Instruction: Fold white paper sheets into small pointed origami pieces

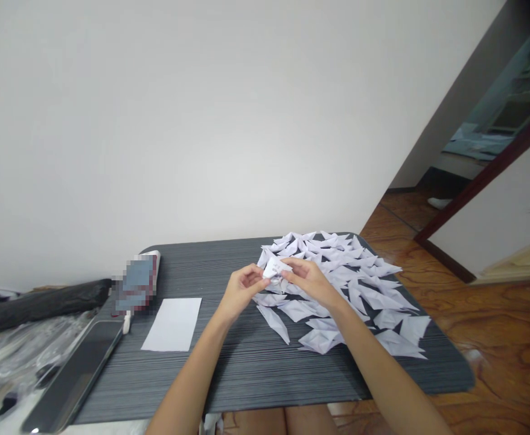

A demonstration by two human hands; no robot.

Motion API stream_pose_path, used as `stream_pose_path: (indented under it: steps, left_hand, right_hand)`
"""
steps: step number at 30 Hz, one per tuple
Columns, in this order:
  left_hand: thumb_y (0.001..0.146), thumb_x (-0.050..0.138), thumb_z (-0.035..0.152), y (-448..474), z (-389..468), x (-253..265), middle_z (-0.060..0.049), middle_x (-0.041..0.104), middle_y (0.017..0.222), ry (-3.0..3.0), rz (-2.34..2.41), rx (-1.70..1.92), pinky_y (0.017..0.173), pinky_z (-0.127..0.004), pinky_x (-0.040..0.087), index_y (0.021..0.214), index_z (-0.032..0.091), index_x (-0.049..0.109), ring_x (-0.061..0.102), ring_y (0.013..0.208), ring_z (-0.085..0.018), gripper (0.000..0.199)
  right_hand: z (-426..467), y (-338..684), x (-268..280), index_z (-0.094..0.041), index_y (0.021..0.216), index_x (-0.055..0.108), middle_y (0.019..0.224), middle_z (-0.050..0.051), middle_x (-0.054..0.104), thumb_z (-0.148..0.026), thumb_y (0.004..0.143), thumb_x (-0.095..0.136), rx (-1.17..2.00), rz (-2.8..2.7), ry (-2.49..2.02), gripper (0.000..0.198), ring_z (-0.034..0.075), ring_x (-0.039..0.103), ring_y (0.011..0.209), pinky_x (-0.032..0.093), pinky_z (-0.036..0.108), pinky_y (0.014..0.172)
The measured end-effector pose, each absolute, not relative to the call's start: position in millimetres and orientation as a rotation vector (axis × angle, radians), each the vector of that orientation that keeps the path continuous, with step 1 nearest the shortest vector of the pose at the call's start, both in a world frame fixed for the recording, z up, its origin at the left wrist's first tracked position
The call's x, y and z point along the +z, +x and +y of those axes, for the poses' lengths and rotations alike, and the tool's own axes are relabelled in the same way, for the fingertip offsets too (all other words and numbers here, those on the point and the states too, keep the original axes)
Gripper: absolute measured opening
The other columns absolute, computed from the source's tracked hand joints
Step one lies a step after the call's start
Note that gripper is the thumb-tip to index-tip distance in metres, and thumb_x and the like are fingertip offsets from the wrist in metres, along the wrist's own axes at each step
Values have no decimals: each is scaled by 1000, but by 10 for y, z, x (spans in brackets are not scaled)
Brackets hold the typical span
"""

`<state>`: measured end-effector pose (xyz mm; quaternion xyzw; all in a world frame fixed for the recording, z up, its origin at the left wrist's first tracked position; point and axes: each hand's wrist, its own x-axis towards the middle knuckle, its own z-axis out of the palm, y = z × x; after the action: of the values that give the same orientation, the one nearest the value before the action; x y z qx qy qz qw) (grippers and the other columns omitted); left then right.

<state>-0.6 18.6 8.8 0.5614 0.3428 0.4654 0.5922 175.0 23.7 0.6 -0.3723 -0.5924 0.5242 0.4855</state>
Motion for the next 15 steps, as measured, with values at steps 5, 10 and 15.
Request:
stream_pose_path:
  steps: [5,10,15]
  left_hand:
    - [63,69,26,-13,182,84,2,55,64,1232,767,1069,60,-20,42,73,12,56,53,60,-8,21]
    - [66,67,25,-26,170,112,3,55,62,1145,715,1063,52,-20,41,76,13,55,52,50,-7,20]
    - [71,61,28,-25,181,113,-1,58,60,1096,687,991,51,-22,43,81,13,54,55,49,-10,20]
  right_hand:
    - [210,1786,21,-20,100,59,97,4,62,-27,67,66,1408,-1410,-857,35,13,60,79,48,27,72]
    - [159,1821,76,-20,108,57,100,6,62,-29,69,65,1575,-1395,-691,40,16,60,85,47,31,77]
    - [147,1814,97,-16,104,60,87,6,65,-31,72,62,1584,-1478,-640,36,16,61,78,47,34,77]
